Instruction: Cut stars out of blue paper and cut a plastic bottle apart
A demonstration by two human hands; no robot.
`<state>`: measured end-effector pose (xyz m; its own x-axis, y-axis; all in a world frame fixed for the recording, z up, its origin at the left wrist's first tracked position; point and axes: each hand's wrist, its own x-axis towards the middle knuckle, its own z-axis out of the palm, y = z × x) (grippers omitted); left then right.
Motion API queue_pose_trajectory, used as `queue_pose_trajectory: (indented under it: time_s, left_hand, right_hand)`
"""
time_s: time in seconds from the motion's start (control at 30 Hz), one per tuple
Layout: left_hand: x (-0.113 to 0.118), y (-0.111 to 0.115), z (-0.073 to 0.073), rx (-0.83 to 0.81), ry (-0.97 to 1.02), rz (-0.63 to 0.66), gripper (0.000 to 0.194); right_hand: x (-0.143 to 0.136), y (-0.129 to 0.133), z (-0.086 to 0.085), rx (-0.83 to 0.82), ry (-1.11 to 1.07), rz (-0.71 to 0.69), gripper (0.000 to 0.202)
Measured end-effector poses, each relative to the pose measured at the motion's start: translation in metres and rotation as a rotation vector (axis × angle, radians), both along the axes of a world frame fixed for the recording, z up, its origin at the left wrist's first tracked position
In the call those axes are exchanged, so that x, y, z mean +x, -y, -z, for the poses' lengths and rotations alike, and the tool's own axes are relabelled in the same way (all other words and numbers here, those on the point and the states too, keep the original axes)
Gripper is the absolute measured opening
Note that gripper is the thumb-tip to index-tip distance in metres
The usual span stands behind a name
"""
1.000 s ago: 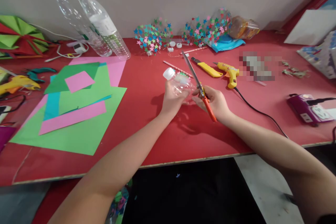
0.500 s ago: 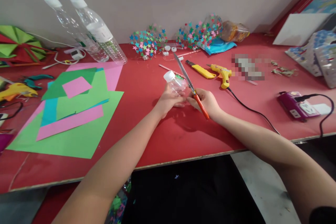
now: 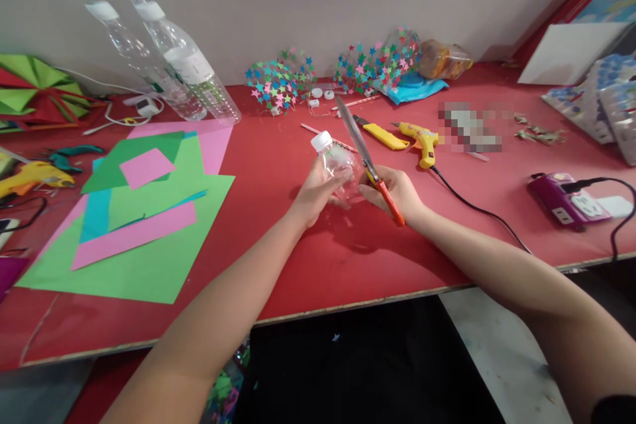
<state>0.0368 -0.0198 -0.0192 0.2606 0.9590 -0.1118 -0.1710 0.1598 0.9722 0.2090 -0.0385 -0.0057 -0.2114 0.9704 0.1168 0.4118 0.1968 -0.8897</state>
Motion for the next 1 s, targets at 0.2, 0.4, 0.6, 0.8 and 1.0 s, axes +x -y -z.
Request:
queue_pose_trajectory:
  time_s: [0.2, 0.4, 0.6, 0.8, 1.0]
  left_hand:
    - [-0.001, -0.001, -0.002, -0.005, 0.084, -0.107, 0.077]
    - [-0.002, -0.002, -0.001, -0.099, 0.166, -0.043, 0.061]
    - [-0.004, -0.004, 0.001, -0.191, 0.16, 0.075, 0.054]
    - [-0.005, -0.005, -0.001, -0.189, 0.145, 0.026, 0.039]
    - [-0.005, -0.006, 0.0, -0.175, 0.155, 0.002, 0.039]
  right_hand:
    - [0.007, -0.008, -0.002, -0.007, -0.109, 0.177, 0.023]
    - [0.006, -0.016, 0.005, 0.038, -0.026, 0.198, 0.017]
    - [0.003, -0.009, 0.0, 0.159, 0.06, 0.22, 0.027]
    - [0.005, -0.009, 0.003, 0.191, 0.094, 0.163, 0.029]
    - [0.005, -0.009, 0.008, 0.215, 0.116, 0.154, 0.026]
